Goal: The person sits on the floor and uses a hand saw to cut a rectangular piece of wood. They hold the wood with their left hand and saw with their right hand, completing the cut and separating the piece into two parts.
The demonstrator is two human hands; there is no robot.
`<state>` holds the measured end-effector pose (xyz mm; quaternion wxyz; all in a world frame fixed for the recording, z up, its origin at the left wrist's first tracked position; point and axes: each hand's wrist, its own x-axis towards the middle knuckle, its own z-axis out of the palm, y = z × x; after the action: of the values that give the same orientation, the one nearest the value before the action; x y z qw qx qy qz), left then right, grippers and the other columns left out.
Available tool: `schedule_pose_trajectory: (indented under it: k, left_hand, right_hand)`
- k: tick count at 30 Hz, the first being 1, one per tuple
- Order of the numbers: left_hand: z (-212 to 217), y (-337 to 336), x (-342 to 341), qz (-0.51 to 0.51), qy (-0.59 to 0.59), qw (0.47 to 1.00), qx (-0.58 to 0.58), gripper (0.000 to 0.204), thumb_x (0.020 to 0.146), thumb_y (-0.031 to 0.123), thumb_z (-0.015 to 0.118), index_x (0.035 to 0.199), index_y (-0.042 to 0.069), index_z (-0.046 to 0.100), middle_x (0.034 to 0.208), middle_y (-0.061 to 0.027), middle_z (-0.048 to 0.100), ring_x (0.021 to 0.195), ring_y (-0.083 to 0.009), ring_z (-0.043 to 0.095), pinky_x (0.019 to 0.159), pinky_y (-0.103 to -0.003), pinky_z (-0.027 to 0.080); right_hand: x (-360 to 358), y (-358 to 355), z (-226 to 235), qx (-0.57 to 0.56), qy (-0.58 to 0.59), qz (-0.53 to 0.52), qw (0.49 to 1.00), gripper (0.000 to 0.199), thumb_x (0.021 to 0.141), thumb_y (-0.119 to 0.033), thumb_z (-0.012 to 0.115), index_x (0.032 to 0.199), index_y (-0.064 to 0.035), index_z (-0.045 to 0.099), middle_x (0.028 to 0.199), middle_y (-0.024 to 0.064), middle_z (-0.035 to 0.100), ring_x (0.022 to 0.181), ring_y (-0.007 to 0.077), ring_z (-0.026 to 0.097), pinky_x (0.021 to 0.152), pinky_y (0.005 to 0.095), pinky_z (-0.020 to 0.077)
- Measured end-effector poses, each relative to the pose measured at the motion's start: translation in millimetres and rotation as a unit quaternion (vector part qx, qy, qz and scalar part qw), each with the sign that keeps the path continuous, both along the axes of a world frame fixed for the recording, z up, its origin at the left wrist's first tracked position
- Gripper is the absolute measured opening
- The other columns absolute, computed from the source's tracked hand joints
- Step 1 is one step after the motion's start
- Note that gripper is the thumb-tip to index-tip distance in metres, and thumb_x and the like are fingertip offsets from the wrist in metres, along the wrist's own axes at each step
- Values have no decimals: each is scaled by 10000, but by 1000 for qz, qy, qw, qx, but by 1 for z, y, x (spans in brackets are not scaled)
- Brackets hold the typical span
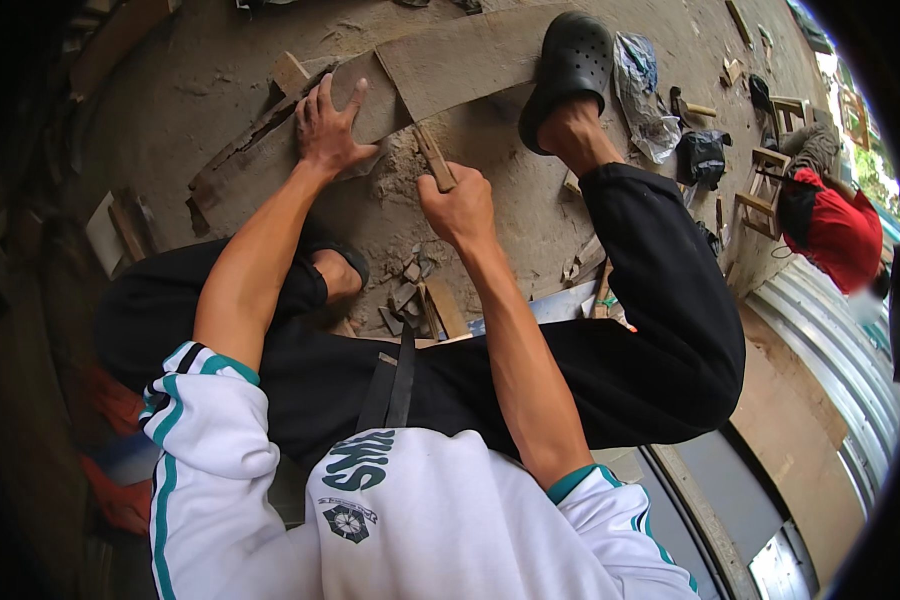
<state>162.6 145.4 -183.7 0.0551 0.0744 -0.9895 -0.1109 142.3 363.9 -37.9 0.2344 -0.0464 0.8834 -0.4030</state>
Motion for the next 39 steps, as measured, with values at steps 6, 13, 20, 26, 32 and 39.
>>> schedule_pose_trajectory:
  k: [6,13,20,26,32,39]
  left_hand:
    - [21,-5,-12,-13,-11,999,-43,854,710,686,701,1414,255,481,1413,-199,393,1318,-354,353,1080,-535,240]
    - [-4,-32,-110,130,72,987,62,683,856,723,493,1096,109,675,1066,-134,661,1121,-284,550,1037,-518,260]
    - [-24,-28,-142,133,-89,978,133,778,827,814,401,861,102,714,780,-168,692,794,-338,683,733,-490,507]
    - [-18,-26,-144,121,-80,982,123,754,824,809,421,805,114,712,736,-165,687,708,-322,684,635,-483,511]
    - [-17,-27,-143,114,-46,986,111,783,828,811,412,695,84,669,642,-149,648,624,-292,651,584,-468,496]
    - [-21,-27,-145,109,-35,987,114,816,810,833,412,691,68,668,628,-158,639,600,-284,642,576,-483,491]
  right_hand:
    - [-1,7,-6,-1,16,-3,1000,279,810,-239,606,729,28,613,601,210,567,572,317,579,610,434,477]
    - [0,-3,2,13,-13,6,1000,265,797,-239,619,760,23,641,662,257,608,663,433,636,645,468,499]
    - [-1,4,3,-1,-42,9,999,235,797,-207,606,734,19,607,604,218,580,579,398,606,598,429,485]
    - [-1,2,18,8,-37,17,999,222,821,-177,610,722,18,570,551,103,493,514,164,465,529,340,416]
    - [44,61,88,37,-77,2,996,201,843,-166,617,779,21,586,585,95,532,536,163,484,544,334,416]
    - [35,54,98,64,-113,8,992,167,827,-137,605,832,27,632,629,199,580,535,271,576,579,387,467]
